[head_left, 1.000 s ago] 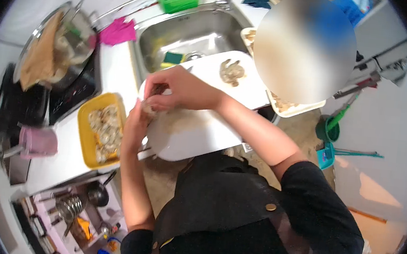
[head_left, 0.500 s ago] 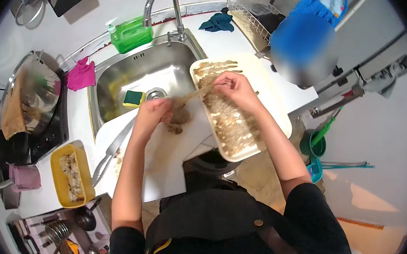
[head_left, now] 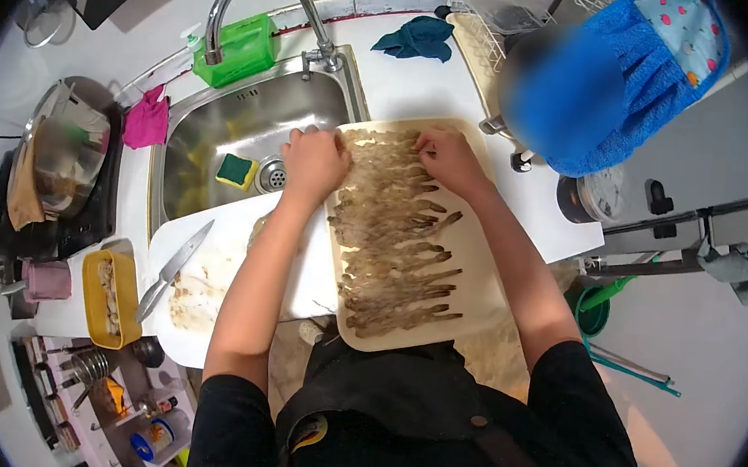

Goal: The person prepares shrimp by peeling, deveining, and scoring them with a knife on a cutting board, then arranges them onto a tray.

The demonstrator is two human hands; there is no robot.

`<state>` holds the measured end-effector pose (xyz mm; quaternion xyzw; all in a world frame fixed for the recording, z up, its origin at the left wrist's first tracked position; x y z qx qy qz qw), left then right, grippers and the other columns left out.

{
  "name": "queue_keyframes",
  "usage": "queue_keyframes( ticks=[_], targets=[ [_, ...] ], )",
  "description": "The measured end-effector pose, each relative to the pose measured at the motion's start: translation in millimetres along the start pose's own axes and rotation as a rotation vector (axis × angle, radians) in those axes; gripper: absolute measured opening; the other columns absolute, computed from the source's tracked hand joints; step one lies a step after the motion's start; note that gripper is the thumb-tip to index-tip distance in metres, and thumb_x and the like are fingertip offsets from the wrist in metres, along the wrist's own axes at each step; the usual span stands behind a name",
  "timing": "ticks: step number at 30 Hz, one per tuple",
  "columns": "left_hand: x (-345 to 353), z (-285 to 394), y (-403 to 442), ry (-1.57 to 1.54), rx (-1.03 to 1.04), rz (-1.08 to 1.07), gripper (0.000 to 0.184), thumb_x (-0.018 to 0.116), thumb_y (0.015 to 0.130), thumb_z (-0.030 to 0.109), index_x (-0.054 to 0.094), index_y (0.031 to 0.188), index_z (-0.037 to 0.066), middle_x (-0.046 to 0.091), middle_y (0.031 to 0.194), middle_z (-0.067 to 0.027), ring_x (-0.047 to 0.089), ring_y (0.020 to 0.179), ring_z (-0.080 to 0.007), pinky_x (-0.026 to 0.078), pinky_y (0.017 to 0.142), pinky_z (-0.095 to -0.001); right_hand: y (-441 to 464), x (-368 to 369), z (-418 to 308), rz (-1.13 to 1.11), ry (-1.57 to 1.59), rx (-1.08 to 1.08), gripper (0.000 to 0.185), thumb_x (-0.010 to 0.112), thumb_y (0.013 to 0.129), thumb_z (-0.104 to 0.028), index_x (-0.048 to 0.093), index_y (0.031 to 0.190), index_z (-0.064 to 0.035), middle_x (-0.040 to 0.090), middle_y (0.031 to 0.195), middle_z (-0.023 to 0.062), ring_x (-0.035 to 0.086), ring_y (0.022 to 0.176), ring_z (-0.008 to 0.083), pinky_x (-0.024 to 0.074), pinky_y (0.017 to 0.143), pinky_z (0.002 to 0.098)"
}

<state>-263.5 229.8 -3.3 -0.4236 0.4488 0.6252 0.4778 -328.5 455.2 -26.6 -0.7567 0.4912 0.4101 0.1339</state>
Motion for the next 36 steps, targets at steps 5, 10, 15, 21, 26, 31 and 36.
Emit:
queue_keyframes(
  ticks=[5,10,15,21,26,31,36],
  targets=[
    [3,4,13,-0.511,0.222,-0.006,0.011,0.066,0.077,0.013,0.070,0.084,0.006,0.065,0.094,-0.0159,0.061,0.084,-0.0343,0.049,0.076,-0.0427,14,10,-22,0.060,-0.025,-0.259,0.010,0.062,0.076,-0.011,0.067,0.082,-0.0035,0.061,0.088,0.0136,0.056,0.095,0.0321,0.0463,0.086,0.0440],
    [0,11,4,-0.391,0.240,-0.136,0.008,0.064,0.078,0.009,0.070,0.080,0.003,0.067,0.088,-0.0158,0.063,0.079,-0.0355,0.050,0.073,-0.0426,20,29,-25,-0.075,0.084,-0.382,0.010,0.061,0.078,-0.012,0.067,0.080,-0.0046,0.061,0.082,0.0130,0.057,0.091,0.0331,0.0469,0.084,0.0434],
    [8,6,8,-0.371,0.328,-0.051,0.013,0.067,0.077,0.003,0.073,0.088,0.006,0.068,0.086,-0.0146,0.065,0.076,-0.0313,0.052,0.069,-0.0384,25,29,-19,-0.061,0.082,-0.286,0.009,0.060,0.078,-0.010,0.067,0.079,-0.0042,0.062,0.082,0.0166,0.059,0.084,0.0360,0.0481,0.079,0.0449],
    [9,-17,-2,-0.390,0.266,-0.019,0.008,0.062,0.075,0.005,0.068,0.079,0.003,0.066,0.084,-0.0159,0.063,0.077,-0.0353,0.051,0.070,-0.0434,11,13,-6,-0.105,0.130,-0.114,0.015,0.062,0.078,-0.007,0.068,0.090,-0.0015,0.064,0.087,0.0190,0.062,0.079,0.0376,0.0495,0.080,0.0428],
    [16,-33,-21,-0.377,0.255,0.103,0.012,0.058,0.074,0.003,0.068,0.080,0.003,0.064,0.086,-0.0164,0.062,0.085,-0.0366,0.050,0.076,-0.0450,14,13,-12,0.018,-0.087,-0.270,0.018,0.065,0.079,-0.004,0.068,0.097,-0.0032,0.064,0.093,0.0148,0.061,0.088,0.0288,0.0492,0.079,0.0361],
    [-62,-86,-91,-0.479,0.061,0.227,0.030,0.059,0.073,-0.007,0.070,0.099,0.003,0.064,0.093,-0.0191,0.062,0.089,-0.0352,0.049,0.078,-0.0411,8,20,-91,0.051,0.067,-0.284,0.021,0.068,0.078,-0.005,0.067,0.099,-0.0007,0.064,0.095,0.0135,0.061,0.093,0.0296,0.0495,0.083,0.0370],
    [-111,-198,-188,-0.173,-0.347,0.214,0.032,0.059,0.071,-0.002,0.071,0.099,0.006,0.065,0.104,-0.0166,0.060,0.102,-0.0345,0.048,0.090,-0.0406,3,74,-175,-0.328,0.158,-0.372,0.018,0.064,0.078,-0.003,0.066,0.097,-0.0029,0.062,0.094,0.0124,0.061,0.090,0.0294,0.0495,0.080,0.0366]
  ],
)
Point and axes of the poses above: each hand's wrist, its own y-axis towards the middle knuckle, its own x-axis out of the palm, z = x × y, the point moved 1 cm from there along y, towards the middle knuckle
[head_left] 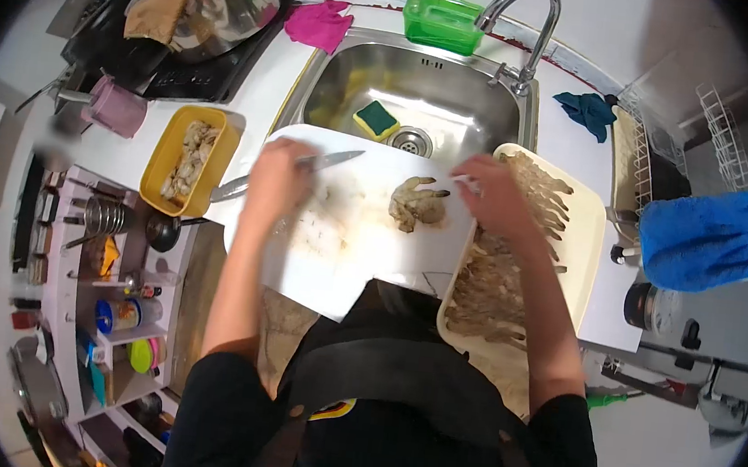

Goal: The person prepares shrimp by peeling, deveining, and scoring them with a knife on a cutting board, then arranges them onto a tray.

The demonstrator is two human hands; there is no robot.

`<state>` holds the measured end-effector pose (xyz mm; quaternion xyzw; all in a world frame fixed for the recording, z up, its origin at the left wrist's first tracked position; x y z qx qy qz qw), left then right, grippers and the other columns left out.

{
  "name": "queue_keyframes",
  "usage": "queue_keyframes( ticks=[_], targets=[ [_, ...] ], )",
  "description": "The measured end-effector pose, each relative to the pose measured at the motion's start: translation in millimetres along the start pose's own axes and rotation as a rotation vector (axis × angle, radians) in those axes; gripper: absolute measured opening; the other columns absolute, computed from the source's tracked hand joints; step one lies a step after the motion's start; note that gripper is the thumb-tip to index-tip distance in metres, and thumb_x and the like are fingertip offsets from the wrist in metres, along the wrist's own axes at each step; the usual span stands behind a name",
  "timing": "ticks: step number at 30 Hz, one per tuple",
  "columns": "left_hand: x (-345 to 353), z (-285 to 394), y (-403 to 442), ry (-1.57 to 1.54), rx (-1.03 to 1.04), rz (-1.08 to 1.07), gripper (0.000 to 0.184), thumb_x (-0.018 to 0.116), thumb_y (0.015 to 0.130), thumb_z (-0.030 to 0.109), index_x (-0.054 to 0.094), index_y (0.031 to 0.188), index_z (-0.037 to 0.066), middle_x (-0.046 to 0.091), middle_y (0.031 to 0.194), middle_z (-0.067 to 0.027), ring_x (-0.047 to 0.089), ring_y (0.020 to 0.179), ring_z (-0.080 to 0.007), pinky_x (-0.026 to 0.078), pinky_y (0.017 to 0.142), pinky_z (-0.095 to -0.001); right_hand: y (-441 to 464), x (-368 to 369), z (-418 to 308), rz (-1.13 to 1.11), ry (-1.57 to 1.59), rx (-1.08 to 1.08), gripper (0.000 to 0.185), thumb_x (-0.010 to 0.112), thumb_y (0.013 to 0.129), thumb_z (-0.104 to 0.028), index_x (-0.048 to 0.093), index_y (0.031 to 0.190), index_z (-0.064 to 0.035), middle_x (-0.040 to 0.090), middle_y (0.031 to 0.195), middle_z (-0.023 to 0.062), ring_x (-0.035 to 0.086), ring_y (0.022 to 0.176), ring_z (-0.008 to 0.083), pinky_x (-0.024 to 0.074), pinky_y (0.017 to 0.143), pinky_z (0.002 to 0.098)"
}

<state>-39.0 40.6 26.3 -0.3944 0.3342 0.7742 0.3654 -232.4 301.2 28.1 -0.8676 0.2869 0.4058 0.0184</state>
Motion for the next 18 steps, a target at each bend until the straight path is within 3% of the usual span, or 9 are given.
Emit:
queue_keyframes(
  ticks=[4,7,11,14,15,18],
  targets=[
    [-28,-58,-31,0.139,0.024,-0.110,0.039,0.062,0.068,-0.004,0.057,0.105,0.009,0.058,0.100,-0.0136,0.055,0.096,-0.0368,0.047,0.083,-0.0450,30,58,-12,-0.232,-0.252,-0.135,0.024,0.060,0.073,0.001,0.065,0.096,-0.0054,0.059,0.093,0.0119,0.057,0.093,0.0302,0.0484,0.079,0.0382],
    [-25,-80,-37,0.173,0.066,-0.113,0.047,0.064,0.066,-0.005,0.050,0.109,0.011,0.057,0.099,-0.0126,0.054,0.096,-0.0366,0.046,0.081,-0.0454,40,65,-32,-0.382,-0.354,0.088,0.028,0.064,0.067,0.000,0.065,0.095,-0.0043,0.057,0.086,0.0148,0.056,0.098,0.0338,0.0467,0.087,0.0421],
    [-32,-86,-39,0.054,0.052,-0.214,0.048,0.063,0.068,-0.004,0.048,0.111,0.012,0.057,0.099,-0.0142,0.056,0.095,-0.0374,0.046,0.080,-0.0469,37,60,-51,-0.386,-0.242,0.034,0.035,0.066,0.062,0.005,0.066,0.094,-0.0088,0.058,0.088,0.0127,0.056,0.098,0.0334,0.0473,0.085,0.0401],
    [-45,-87,-42,-0.111,0.007,-0.308,0.048,0.061,0.070,-0.003,0.046,0.113,0.012,0.058,0.099,-0.0155,0.057,0.095,-0.0383,0.046,0.078,-0.0480,30,63,-52,-0.383,-0.240,0.071,0.031,0.063,0.067,0.007,0.065,0.094,-0.0065,0.055,0.092,0.0116,0.056,0.093,0.0309,0.0485,0.079,0.0378],
    [-48,-88,-44,-0.168,-0.009,-0.345,0.048,0.061,0.070,-0.003,0.045,0.113,0.011,0.058,0.098,-0.0158,0.057,0.095,-0.0386,0.046,0.078,-0.0482,28,65,-53,-0.317,-0.293,-0.012,0.032,0.061,0.069,0.008,0.067,0.097,-0.0060,0.056,0.092,0.0115,0.058,0.089,0.0281,0.0501,0.075,0.0356],
    [-50,-97,-51,-0.325,-0.011,-0.410,0.047,0.059,0.072,-0.003,0.045,0.115,0.010,0.058,0.090,-0.0172,0.059,0.086,-0.0392,0.046,0.074,-0.0461,21,71,-59,-0.094,-0.066,0.208,0.032,0.063,0.071,0.003,0.068,0.102,-0.0079,0.060,0.092,0.0132,0.060,0.090,0.0297,0.0490,0.084,0.0367]
  ],
)
Point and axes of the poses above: each hand's wrist, its own y-axis towards the middle knuckle, its own x-axis out of the palm, z = x × y, the point moved 1 cm from there along y, towards the middle knuckle
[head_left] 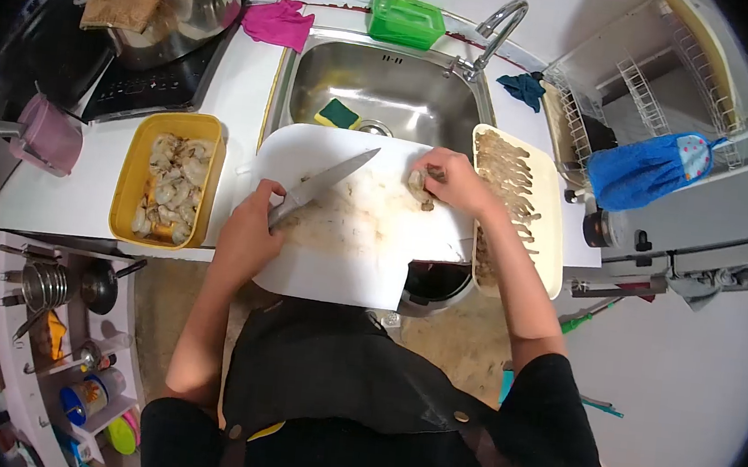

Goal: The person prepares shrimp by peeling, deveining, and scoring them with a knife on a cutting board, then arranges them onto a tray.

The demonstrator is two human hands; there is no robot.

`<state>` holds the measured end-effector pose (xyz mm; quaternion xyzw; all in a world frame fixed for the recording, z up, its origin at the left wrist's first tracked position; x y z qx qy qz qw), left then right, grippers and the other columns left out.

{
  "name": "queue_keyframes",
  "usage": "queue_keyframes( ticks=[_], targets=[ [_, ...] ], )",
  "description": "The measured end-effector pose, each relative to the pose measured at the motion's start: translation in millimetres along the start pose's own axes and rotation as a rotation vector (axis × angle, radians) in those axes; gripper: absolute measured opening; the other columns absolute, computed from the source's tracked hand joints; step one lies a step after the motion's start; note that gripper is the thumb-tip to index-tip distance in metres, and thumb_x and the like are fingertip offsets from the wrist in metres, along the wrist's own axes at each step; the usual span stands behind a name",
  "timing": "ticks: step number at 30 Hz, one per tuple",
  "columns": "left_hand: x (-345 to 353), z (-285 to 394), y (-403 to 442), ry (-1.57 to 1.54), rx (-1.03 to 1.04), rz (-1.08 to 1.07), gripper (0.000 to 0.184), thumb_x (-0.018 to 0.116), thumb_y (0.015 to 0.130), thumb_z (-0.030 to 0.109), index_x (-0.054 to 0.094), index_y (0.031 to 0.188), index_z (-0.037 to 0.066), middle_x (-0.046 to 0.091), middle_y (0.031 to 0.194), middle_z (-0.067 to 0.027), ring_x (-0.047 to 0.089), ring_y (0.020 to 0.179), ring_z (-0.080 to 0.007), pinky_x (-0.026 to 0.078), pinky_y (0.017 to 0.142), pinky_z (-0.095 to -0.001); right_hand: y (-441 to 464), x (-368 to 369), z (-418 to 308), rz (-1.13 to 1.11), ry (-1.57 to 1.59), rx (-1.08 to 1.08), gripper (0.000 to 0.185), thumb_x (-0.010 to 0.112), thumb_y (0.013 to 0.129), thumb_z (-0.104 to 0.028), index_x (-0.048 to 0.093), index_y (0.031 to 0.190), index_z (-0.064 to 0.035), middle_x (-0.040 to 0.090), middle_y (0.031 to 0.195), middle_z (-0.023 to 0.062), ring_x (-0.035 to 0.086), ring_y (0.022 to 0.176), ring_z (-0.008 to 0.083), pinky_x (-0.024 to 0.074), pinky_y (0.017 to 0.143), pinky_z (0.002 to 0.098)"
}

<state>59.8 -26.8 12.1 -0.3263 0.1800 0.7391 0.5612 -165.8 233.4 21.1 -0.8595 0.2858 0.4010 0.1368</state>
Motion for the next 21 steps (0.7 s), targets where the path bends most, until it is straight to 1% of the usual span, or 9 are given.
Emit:
queue_keyframes(
  ticks=[3,8,10,11,14,15,18,19,21],
  targets=[
    [-9,5,-10,-0.171,0.019,-0.046,0.046,0.057,0.074,-0.002,0.045,0.116,0.009,0.057,0.082,-0.0172,0.059,0.077,-0.0367,0.046,0.071,-0.0434,1,7,-29,0.167,0.014,-0.058,0.035,0.055,0.077,0.004,0.067,0.108,-0.0053,0.056,0.090,0.0109,0.058,0.076,0.0234,0.0510,0.071,0.0328],
    [-15,14,-25,-0.285,-0.008,-0.030,0.045,0.058,0.077,-0.002,0.046,0.120,0.007,0.054,0.075,-0.0152,0.056,0.069,-0.0315,0.045,0.069,-0.0405,14,59,-68,-0.001,-0.006,-0.096,0.039,0.054,0.078,-0.003,0.064,0.116,-0.0037,0.056,0.092,0.0163,0.058,0.081,0.0266,0.0483,0.079,0.0346],
    [-13,10,-31,-0.242,-0.057,-0.088,0.044,0.057,0.083,0.003,0.046,0.125,0.010,0.059,0.083,-0.0178,0.061,0.077,-0.0308,0.048,0.073,-0.0398,9,87,-76,0.028,-0.096,0.026,0.041,0.056,0.076,-0.001,0.064,0.116,-0.0040,0.055,0.092,0.0185,0.059,0.084,0.0302,0.0483,0.079,0.0359],
    [-11,7,-33,-0.218,-0.082,-0.114,0.044,0.057,0.086,0.005,0.046,0.128,0.012,0.061,0.088,-0.0191,0.064,0.080,-0.0305,0.049,0.074,-0.0395,5,97,-73,0.146,-0.062,0.006,0.037,0.058,0.074,0.001,0.064,0.111,-0.0021,0.055,0.092,0.0194,0.058,0.085,0.0326,0.0482,0.079,0.0376],
    [16,-11,-50,-0.178,0.144,0.024,0.043,0.055,0.091,0.008,0.046,0.132,0.013,0.065,0.093,-0.0216,0.065,0.084,-0.0311,0.050,0.077,-0.0388,-2,97,-74,0.232,-0.075,0.000,0.032,0.058,0.073,0.003,0.062,0.104,0.0002,0.054,0.089,0.0183,0.058,0.083,0.0332,0.0483,0.077,0.0370],
    [12,1,-56,-0.188,-0.018,-0.117,0.051,0.054,0.092,0.009,0.042,0.140,0.017,0.066,0.093,-0.0233,0.066,0.085,-0.0326,0.050,0.079,-0.0395,-3,94,-74,0.231,-0.069,0.025,0.020,0.060,0.073,0.002,0.062,0.093,0.0020,0.059,0.080,0.0161,0.061,0.072,0.0274,0.0486,0.068,0.0350],
    [17,28,-69,-0.268,0.031,-0.170,0.051,0.052,0.091,0.008,0.043,0.140,0.014,0.061,0.088,-0.0307,0.061,0.087,-0.0455,0.047,0.077,-0.0477,-11,81,-93,0.146,0.171,0.318,0.011,0.063,0.074,0.001,0.063,0.085,0.0024,0.062,0.068,0.0136,0.059,0.060,0.0198,0.0472,0.059,0.0328],
    [24,27,-71,-0.253,0.040,-0.182,0.055,0.051,0.091,0.008,0.039,0.144,0.019,0.062,0.086,-0.0289,0.061,0.084,-0.0446,0.048,0.077,-0.0488,-12,85,-88,0.220,0.145,0.250,0.005,0.063,0.075,0.001,0.060,0.074,0.0048,0.062,0.061,0.0193,0.064,0.052,0.0236,0.0497,0.053,0.0351],
    [28,28,-71,-0.136,0.030,-0.149,0.054,0.050,0.091,0.009,0.040,0.143,0.020,0.062,0.085,-0.0282,0.061,0.082,-0.0442,0.048,0.076,-0.0495,-16,84,-83,0.170,0.149,0.262,0.005,0.063,0.074,0.000,0.061,0.074,0.0049,0.062,0.062,0.0191,0.064,0.055,0.0240,0.0502,0.055,0.0351]
  ],
)
Point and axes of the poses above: each hand's wrist, its own y-axis towards the middle knuckle, its own x-axis out of the palm, z = x × y, the point moved 1 cm from there along y, towards the middle knuckle
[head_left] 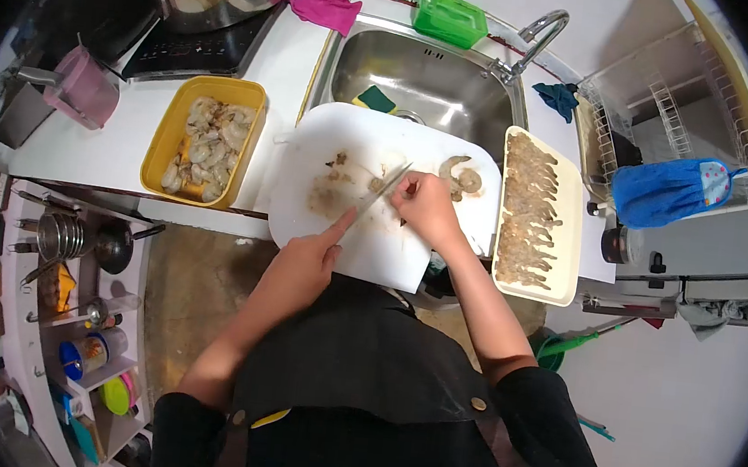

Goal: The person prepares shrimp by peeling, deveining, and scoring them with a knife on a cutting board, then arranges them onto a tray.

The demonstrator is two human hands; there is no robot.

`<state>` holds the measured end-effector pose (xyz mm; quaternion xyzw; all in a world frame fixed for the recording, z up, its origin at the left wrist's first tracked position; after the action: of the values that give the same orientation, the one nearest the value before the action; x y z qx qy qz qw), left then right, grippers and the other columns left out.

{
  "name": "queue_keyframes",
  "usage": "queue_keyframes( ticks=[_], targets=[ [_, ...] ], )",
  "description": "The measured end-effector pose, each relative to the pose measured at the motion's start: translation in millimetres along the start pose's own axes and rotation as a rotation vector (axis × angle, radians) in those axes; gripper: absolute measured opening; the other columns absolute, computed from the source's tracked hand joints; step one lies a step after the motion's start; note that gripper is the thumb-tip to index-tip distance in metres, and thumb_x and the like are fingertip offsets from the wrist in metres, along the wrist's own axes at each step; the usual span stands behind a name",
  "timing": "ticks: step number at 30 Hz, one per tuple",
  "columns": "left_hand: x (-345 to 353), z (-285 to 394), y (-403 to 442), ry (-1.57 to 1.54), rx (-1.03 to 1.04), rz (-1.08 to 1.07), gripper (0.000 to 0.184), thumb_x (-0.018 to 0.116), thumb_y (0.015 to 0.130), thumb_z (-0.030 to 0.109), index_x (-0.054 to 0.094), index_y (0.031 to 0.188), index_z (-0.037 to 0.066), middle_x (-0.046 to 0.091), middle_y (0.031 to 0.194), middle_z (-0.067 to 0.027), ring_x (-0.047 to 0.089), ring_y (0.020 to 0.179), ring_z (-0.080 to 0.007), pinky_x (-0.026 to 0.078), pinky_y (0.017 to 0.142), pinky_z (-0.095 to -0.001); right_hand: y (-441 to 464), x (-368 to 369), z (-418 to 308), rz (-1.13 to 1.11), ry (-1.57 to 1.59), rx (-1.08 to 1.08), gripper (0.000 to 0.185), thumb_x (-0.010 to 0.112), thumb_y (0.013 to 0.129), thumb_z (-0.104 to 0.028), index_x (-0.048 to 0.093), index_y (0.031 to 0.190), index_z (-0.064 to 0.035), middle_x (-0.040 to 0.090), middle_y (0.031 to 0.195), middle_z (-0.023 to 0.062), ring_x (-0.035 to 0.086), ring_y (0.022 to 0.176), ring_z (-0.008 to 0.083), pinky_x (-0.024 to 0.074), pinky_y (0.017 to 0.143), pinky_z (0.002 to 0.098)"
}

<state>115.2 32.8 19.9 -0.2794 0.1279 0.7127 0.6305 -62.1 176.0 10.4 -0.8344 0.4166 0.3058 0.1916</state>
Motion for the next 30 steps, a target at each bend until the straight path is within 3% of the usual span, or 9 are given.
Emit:
queue_keyframes(
  ticks=[4,7,10,13,16,19,22,25,30],
  targets=[
    [-1,-9,5,0.097,-0.074,0.041,0.054,0.051,0.093,0.010,0.042,0.143,0.029,0.064,0.087,-0.0248,0.065,0.082,-0.0363,0.050,0.080,-0.0406,0,-4,9,-0.014,-0.008,0.014,0.006,0.064,0.074,-0.002,0.064,0.075,0.0038,0.064,0.066,0.0182,0.066,0.062,0.0252,0.0506,0.060,0.0351],
    [-16,2,7,0.138,-0.173,0.007,0.054,0.051,0.093,0.011,0.042,0.143,0.030,0.064,0.083,-0.0226,0.065,0.078,-0.0331,0.050,0.078,-0.0411,0,-4,12,0.035,0.039,-0.031,0.008,0.066,0.074,-0.003,0.066,0.079,0.0026,0.065,0.071,0.0182,0.066,0.068,0.0292,0.0507,0.065,0.0356],
    [-16,4,20,0.085,-0.010,0.014,0.054,0.052,0.093,0.011,0.042,0.143,0.030,0.062,0.078,-0.0212,0.064,0.071,-0.0302,0.051,0.075,-0.0410,-2,-1,13,0.084,-0.022,-0.134,0.010,0.067,0.074,-0.003,0.067,0.082,0.0032,0.066,0.078,0.0199,0.066,0.073,0.0333,0.0513,0.069,0.0362],
    [-17,11,33,0.212,-0.004,-0.028,0.053,0.052,0.093,0.011,0.043,0.142,0.030,0.061,0.073,-0.0186,0.062,0.065,-0.0262,0.051,0.072,-0.0394,-1,3,16,0.080,0.012,-0.157,0.011,0.068,0.074,-0.003,0.067,0.083,0.0038,0.067,0.081,0.0207,0.065,0.077,0.0357,0.0515,0.072,0.0379],
    [-16,9,40,0.213,-0.044,-0.061,0.046,0.050,0.092,0.016,0.049,0.137,0.028,0.064,0.090,-0.0254,0.062,0.085,-0.0445,0.049,0.074,-0.0506,-1,3,16,0.054,0.057,-0.136,0.011,0.067,0.074,-0.002,0.066,0.083,0.0035,0.067,0.083,0.0216,0.065,0.079,0.0360,0.0514,0.074,0.0394],
    [-11,4,38,0.114,0.032,0.009,0.051,0.053,0.092,0.009,0.047,0.139,0.028,0.062,0.072,-0.0172,0.062,0.063,-0.0258,0.051,0.069,-0.0381,-1,5,19,0.056,0.041,-0.183,0.011,0.066,0.075,-0.003,0.066,0.083,0.0037,0.066,0.081,0.0219,0.065,0.078,0.0369,0.0513,0.073,0.0402],
    [-8,4,39,0.122,0.018,0.018,0.046,0.049,0.092,0.015,0.051,0.135,0.029,0.064,0.092,-0.0266,0.062,0.085,-0.0448,0.049,0.073,-0.0505,2,6,21,0.059,0.078,-0.246,0.010,0.065,0.076,-0.003,0.065,0.084,0.0040,0.065,0.080,0.0223,0.064,0.077,0.0374,0.0511,0.072,0.0407],
    [-15,15,38,0.192,-0.086,-0.029,0.045,0.049,0.092,0.014,0.051,0.135,0.028,0.063,0.093,-0.0265,0.061,0.088,-0.0451,0.049,0.074,-0.0502,7,8,24,0.085,0.046,-0.292,0.012,0.067,0.078,-0.005,0.066,0.087,0.0023,0.067,0.080,0.0181,0.064,0.068,0.0290,0.0502,0.067,0.0357],
    [-12,-2,39,0.102,-0.015,-0.003,0.047,0.049,0.093,0.012,0.049,0.137,0.027,0.063,0.084,-0.0255,0.062,0.080,-0.0437,0.049,0.071,-0.0480,13,9,26,0.037,0.060,-0.250,0.010,0.066,0.079,-0.004,0.066,0.087,0.0026,0.067,0.082,0.0181,0.065,0.071,0.0298,0.0512,0.070,0.0352]
  ],
)
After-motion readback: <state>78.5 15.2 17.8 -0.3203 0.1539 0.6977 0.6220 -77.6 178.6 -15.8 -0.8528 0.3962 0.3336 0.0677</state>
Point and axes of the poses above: each hand's wrist, its own y-axis towards the middle knuckle, its own x-axis out of the palm, z = x × y, the point moved 1 cm from there along y, towards the middle knuckle
